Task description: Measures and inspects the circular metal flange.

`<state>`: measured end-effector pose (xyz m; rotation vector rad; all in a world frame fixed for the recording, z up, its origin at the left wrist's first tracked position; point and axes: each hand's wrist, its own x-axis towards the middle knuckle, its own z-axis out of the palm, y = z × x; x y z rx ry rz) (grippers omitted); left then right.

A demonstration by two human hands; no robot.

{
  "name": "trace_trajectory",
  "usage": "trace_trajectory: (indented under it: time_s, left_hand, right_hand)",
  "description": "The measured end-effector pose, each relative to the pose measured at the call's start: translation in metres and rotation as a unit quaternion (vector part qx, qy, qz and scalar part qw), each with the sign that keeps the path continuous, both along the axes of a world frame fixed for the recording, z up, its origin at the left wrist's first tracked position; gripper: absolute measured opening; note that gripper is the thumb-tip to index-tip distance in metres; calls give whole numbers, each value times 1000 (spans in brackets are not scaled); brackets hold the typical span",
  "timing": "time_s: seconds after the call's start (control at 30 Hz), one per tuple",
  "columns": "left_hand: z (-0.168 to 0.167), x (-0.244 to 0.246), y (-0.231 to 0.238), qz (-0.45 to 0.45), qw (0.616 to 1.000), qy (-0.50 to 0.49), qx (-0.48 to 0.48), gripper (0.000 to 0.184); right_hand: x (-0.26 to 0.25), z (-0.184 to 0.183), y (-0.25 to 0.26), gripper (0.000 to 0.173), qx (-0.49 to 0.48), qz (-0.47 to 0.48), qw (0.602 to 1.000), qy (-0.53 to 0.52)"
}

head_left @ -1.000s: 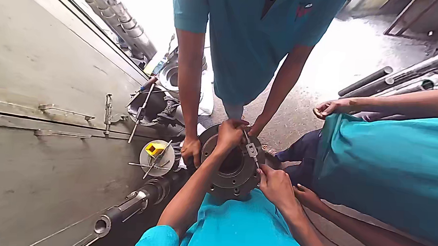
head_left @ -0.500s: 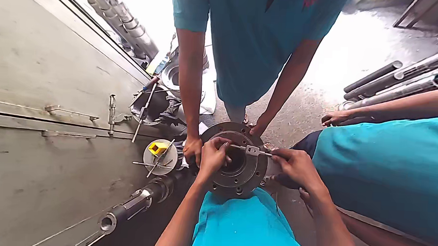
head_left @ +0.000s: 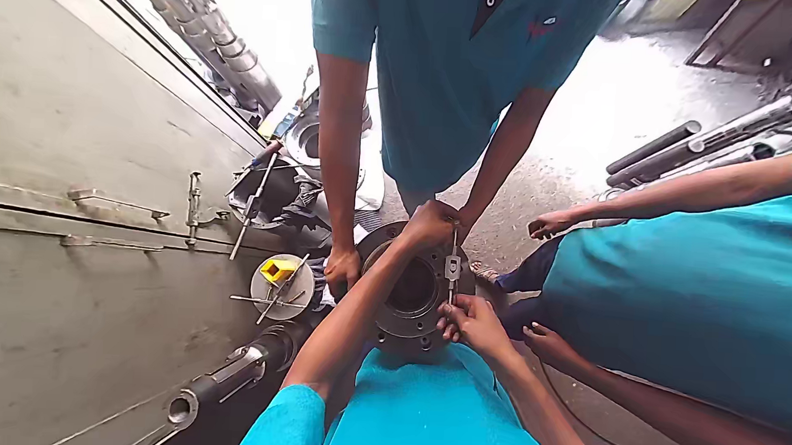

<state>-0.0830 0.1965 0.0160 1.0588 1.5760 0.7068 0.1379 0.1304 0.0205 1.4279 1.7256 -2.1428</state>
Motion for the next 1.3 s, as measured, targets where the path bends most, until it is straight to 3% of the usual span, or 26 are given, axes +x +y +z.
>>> trace_trajectory:
  time_s: [0.17, 0.3, 0.5, 0.6, 0.67, 0.77, 0.83, 0.9, 1.0, 1.1, 1.23, 1.3]
  left_hand:
    - [14, -10, -31, 28, 997, 71, 22, 24]
    - [12, -20, -91, 101, 985, 135, 32, 28]
    - [2, 46, -181, 201, 979, 13, -25, 15]
    - [3, 93, -189, 179, 983, -7, -38, 18]
    - [0, 116, -182, 172, 985, -3, -27, 20]
    - [-3, 130, -168, 127, 991, 27, -11, 25]
    - [0, 135, -165, 90, 996, 27, 0, 28]
    - [4, 136, -165, 43, 998, 7, 36, 27]
    - [11, 125, -177, -44, 994, -51, 81, 28]
    - [22, 103, -193, -56, 985, -98, 130, 24]
    - [40, 78, -202, 52, 970, -94, 216, 23]
    - [44, 69, -200, 139, 961, -11, 238, 22]
  right_hand:
    - [25, -6, 23, 14, 26, 56, 997, 38]
    - [50, -9, 61, 15, 103, 14, 994, 23]
    - [5, -28, 115, 17, 166, -75, 975, 129]
    - [-36, -22, 115, 26, 275, 2, 960, 52]
    - [-57, -6, 98, 39, 371, 109, 921, -39]
    - [-77, 20, 60, 70, 453, 286, 830, -159]
    - [-81, 20, 43, 89, 497, 350, 777, -166]
    - [-77, 11, 45, 95, 533, 384, 745, -113]
    - [-65, -7, 55, 83, 568, 411, 713, 11]
    - [-55, -22, 60, 67, 606, 420, 662, 133]
    - [-19, -42, 44, 17, 610, 390, 633, 275]
    - [9, -49, 42, 12, 616, 332, 649, 298]
